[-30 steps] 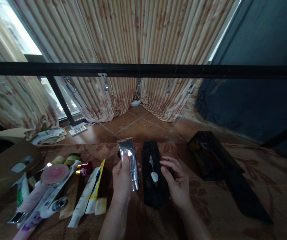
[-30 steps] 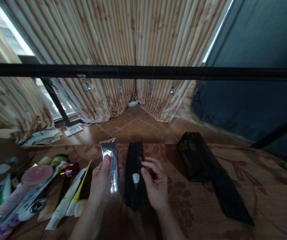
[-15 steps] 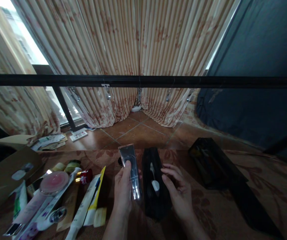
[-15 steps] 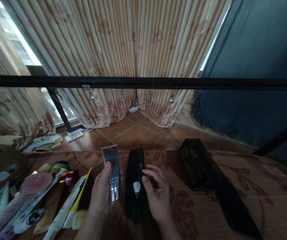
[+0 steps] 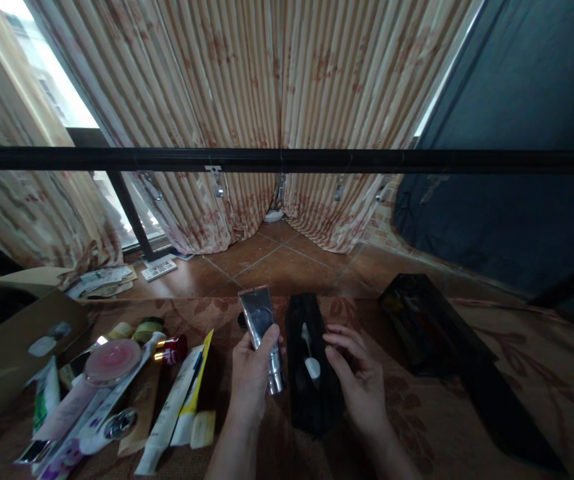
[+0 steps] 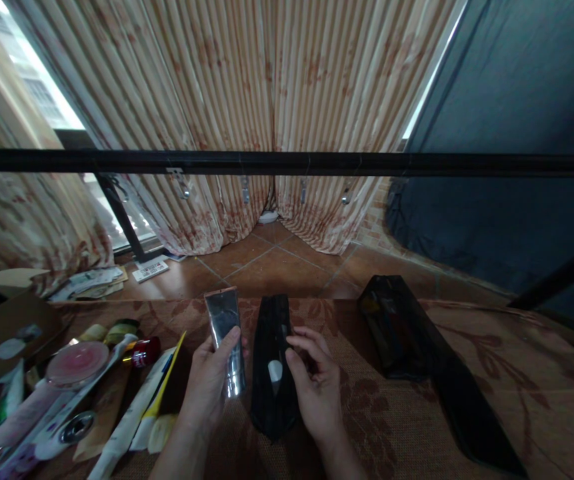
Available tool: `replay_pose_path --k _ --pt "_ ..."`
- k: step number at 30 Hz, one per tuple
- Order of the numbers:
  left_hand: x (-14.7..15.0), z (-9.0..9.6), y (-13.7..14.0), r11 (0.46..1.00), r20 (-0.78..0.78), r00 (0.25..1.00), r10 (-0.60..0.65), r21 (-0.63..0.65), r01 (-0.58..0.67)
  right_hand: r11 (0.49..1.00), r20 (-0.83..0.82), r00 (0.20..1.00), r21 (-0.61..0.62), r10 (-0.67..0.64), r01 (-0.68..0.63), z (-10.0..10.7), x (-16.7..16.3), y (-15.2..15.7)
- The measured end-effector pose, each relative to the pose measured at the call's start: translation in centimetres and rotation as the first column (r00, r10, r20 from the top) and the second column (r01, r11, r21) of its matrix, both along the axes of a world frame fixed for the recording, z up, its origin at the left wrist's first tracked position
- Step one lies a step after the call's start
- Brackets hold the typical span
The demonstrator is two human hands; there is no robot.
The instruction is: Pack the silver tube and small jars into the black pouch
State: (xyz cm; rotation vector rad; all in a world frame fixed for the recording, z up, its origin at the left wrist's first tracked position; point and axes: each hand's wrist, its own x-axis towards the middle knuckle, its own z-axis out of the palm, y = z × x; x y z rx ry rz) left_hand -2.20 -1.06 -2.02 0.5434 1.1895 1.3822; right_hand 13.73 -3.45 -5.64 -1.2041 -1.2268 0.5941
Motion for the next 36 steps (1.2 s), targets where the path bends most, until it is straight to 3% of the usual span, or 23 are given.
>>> replay_pose_path --k 36 --pt "0.08 -0.60 0.13 0.999 -0.013 1.000 -0.027 0.034 0.027 1.000 0.036 0.999 -0.010 0.003 -0.002 -0.08 0.29 -0.18"
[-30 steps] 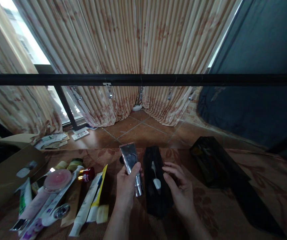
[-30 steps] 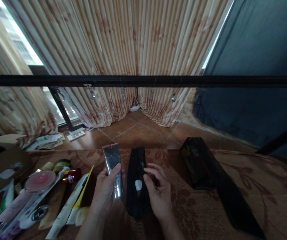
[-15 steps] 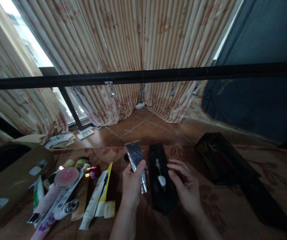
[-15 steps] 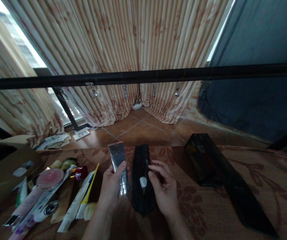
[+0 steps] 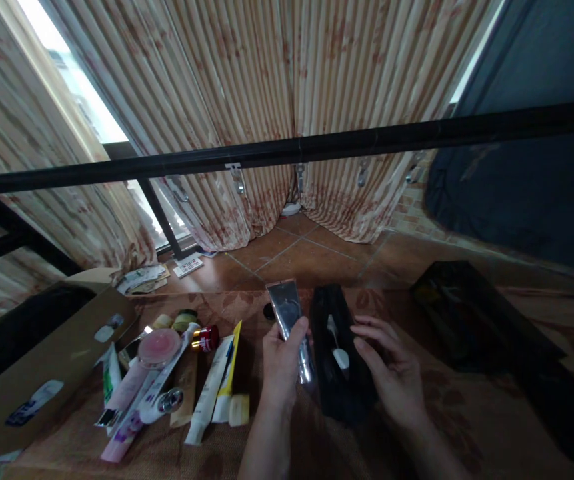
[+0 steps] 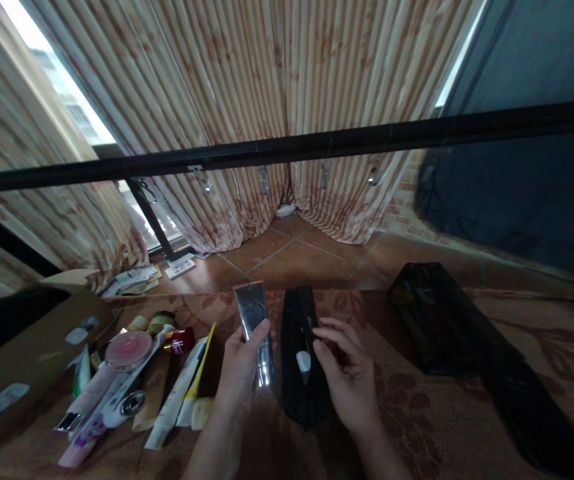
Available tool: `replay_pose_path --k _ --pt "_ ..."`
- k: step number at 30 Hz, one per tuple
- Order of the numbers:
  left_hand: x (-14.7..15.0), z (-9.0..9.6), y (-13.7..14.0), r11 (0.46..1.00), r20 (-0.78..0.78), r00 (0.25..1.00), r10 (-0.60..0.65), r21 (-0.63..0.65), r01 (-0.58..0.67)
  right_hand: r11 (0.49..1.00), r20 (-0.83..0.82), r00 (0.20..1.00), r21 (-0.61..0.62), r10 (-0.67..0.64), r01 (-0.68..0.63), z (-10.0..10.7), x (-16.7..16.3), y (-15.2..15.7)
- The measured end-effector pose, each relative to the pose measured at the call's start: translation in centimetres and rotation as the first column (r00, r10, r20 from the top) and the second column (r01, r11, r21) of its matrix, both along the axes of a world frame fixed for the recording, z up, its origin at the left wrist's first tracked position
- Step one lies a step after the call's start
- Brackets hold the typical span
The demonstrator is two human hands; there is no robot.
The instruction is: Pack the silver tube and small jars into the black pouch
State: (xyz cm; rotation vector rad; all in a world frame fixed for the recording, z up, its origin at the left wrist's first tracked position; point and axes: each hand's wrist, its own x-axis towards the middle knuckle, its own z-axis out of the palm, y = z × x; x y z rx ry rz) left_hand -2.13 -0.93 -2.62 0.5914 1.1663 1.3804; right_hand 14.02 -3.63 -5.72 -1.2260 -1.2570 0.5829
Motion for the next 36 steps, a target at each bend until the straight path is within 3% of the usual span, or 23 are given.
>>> replay_pose_path --k 36 --pt "0.06 -0.16 -0.02 0.999 -0.026 0.999 -0.019 -0.031 0.018 1.000 0.000 1.000 0.000 0.006 -0.006 0.09 0.04 0.05"
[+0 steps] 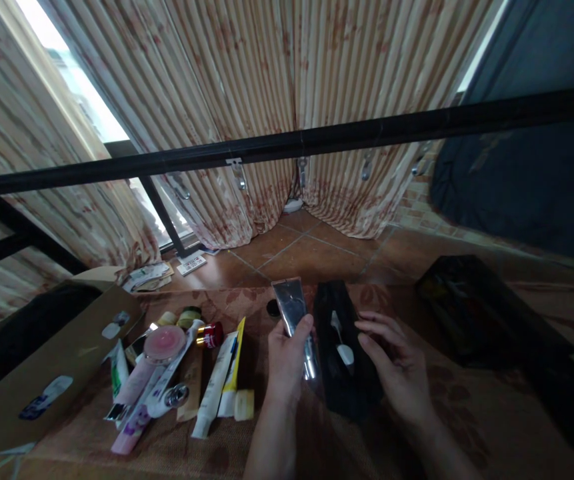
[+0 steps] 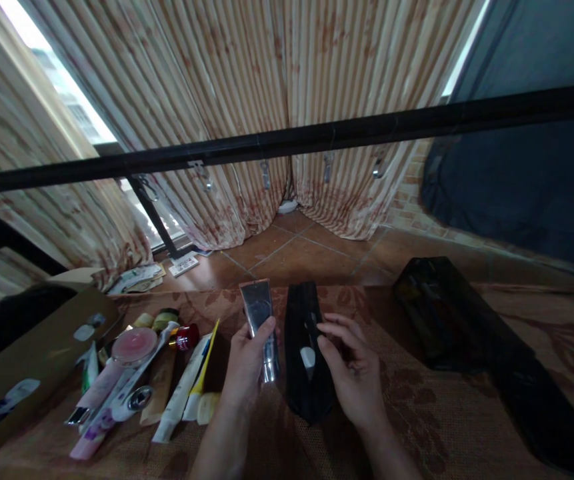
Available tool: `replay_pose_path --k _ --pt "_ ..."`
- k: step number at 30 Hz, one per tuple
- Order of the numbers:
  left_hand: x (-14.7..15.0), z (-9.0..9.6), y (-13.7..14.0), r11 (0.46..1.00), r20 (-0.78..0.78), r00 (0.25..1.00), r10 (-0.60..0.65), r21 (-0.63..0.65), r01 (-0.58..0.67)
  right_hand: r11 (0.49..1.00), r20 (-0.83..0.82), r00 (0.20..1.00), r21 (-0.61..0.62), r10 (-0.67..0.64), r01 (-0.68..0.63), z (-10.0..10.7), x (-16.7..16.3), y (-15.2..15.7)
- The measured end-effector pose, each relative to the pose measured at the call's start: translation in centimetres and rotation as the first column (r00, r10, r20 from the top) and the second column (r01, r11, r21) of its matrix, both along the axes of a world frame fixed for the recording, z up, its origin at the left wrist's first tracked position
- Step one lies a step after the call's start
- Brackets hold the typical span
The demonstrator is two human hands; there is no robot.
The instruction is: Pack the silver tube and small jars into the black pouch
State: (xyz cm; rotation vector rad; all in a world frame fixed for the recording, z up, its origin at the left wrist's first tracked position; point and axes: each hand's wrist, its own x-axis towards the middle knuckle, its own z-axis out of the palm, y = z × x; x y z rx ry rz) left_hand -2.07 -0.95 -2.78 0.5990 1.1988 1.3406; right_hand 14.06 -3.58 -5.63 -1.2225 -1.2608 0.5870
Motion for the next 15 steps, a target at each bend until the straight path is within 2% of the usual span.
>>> replay_pose_path --k 15 --pt "0.05 0.00 -0.01 1.000 -0.013 1.000 0.015 0.004 -0.015 1.000 -0.017 1.000 0.009 0.009 -0.009 0.10 -0.01 0.02"
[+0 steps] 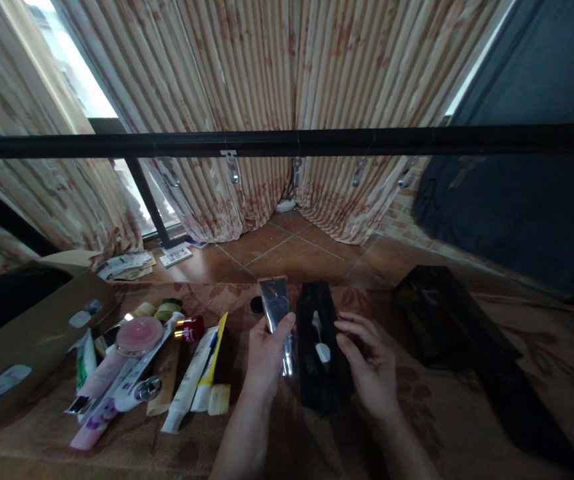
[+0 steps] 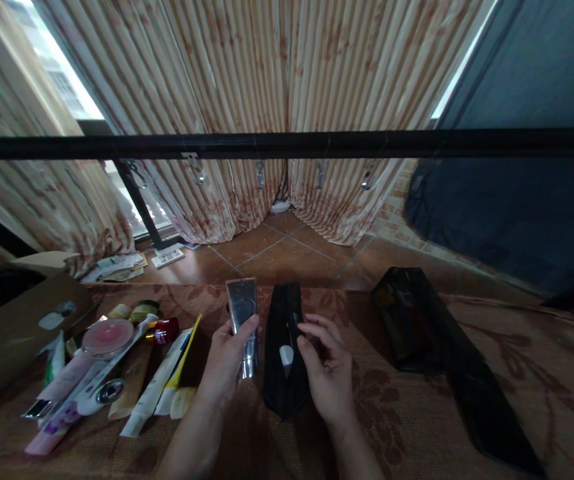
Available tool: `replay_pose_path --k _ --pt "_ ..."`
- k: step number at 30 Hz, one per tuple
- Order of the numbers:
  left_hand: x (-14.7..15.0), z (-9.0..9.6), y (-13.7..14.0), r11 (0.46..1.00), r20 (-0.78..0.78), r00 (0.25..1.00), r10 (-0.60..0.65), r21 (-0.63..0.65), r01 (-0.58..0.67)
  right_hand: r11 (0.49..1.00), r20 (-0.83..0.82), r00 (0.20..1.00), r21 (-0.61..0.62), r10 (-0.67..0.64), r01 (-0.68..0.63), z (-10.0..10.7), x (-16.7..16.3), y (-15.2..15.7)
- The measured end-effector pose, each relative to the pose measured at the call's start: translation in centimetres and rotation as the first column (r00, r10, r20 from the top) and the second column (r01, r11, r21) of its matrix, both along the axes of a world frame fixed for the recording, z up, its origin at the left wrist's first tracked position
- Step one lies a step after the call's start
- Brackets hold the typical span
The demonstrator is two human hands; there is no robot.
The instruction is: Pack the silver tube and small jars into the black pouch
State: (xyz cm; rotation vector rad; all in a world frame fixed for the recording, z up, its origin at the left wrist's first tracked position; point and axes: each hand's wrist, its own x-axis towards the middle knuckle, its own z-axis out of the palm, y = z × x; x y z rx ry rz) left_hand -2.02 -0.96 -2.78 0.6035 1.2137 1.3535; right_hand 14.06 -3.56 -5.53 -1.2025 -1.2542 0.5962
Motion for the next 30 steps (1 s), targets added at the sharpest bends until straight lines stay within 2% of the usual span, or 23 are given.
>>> replay_pose_path --k 30 --pt "0.02 -0.17 -0.01 1.000 0.019 1.000 -0.014 0.006 0.014 0.999 -0.001 1.000 -0.032 0.013 -0.014 0.05 0.00 -0.01"
